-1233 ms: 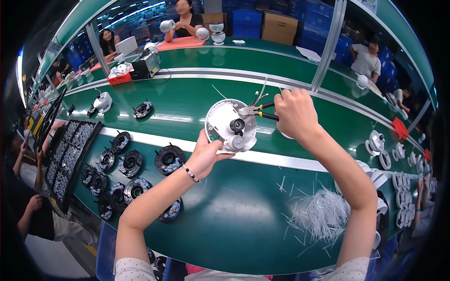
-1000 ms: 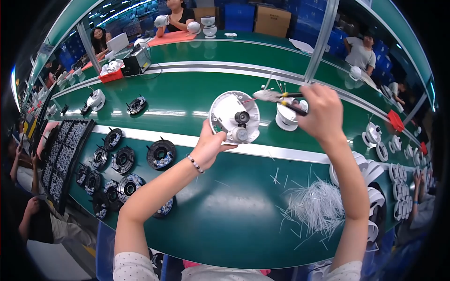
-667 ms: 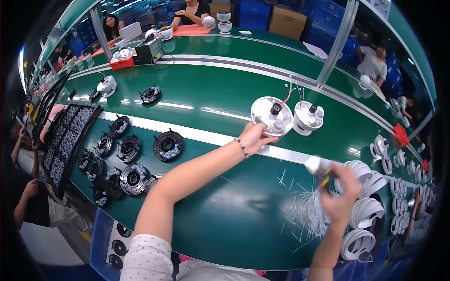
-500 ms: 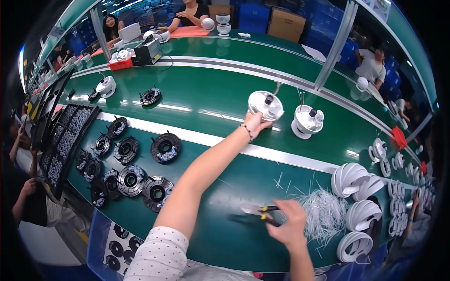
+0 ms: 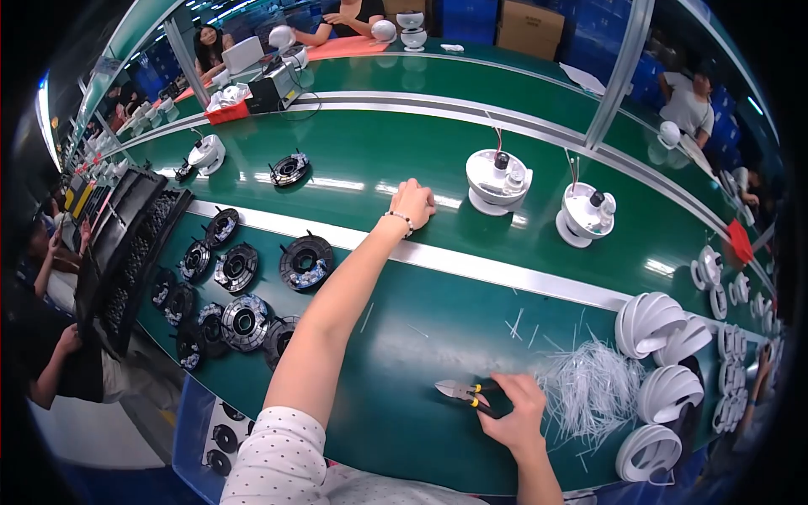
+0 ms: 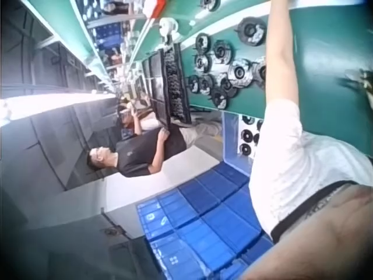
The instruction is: Assembling electronic components for light fixtures or cameras on an industrial conveyor line.
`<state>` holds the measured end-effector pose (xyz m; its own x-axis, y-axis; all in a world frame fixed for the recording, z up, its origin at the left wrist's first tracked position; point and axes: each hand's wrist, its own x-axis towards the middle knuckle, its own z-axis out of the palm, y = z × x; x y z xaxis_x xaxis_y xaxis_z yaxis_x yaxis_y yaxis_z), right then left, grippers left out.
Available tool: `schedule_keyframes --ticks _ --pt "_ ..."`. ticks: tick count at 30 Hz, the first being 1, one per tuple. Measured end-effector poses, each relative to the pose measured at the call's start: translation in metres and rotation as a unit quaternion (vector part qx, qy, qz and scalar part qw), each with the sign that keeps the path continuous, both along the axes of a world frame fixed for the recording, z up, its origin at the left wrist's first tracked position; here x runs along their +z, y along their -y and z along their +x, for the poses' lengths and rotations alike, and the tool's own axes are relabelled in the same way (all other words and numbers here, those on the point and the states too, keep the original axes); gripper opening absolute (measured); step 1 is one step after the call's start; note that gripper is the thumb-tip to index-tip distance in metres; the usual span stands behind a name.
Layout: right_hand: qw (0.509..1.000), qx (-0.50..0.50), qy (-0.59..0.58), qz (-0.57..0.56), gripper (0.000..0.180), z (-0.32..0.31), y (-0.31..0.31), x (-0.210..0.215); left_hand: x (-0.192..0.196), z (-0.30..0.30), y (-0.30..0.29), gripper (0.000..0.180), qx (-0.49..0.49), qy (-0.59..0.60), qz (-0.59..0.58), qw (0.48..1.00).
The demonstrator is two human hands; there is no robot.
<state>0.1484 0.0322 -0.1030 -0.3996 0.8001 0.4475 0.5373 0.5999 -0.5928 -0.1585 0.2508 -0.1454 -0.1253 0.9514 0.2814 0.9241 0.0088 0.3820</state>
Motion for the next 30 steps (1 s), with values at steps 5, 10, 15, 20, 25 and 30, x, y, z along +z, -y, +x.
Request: schedule_keyframes --ticks 5,10,15,20,25,30 --pt "1.0 0.01 -0.015 0.007 0.033 -0.013 -0.007 0.002 0.002 -0.025 0.008 0.017 0.036 -0.068 0.041 0.996" --pt "0.999 -0.035 0.01 0.025 0.035 0.007 -0.004 -0.012 -0.009 0.023 -0.013 0.025 -0.009 -0.114 0.072 0.991" --pt "0.995 -0.033 0.087 0.022 0.025 -0.001 0.004 0.012 -0.027 0.012 -0.023 0.018 0.007 -0.02 -0.022 1.0" --pt "0.997 -0.006 0.079 0.027 0.024 -0.011 0.0 0.014 -0.032 0.017 -0.026 0.013 0.057 -0.044 -0.033 0.997" --pt "0.997 -0.007 0.064 0.044 0.023 -0.013 -0.009 0.012 -0.028 0.038 0.002 0.016 -0.037 -0.136 -0.014 0.99" --pt "0.996 -0.008 0.056 0.073 0.021 -0.012 -0.012 0.02 0.019 0.081 0.076 0.009 -0.209 0.223 0.01 0.952"
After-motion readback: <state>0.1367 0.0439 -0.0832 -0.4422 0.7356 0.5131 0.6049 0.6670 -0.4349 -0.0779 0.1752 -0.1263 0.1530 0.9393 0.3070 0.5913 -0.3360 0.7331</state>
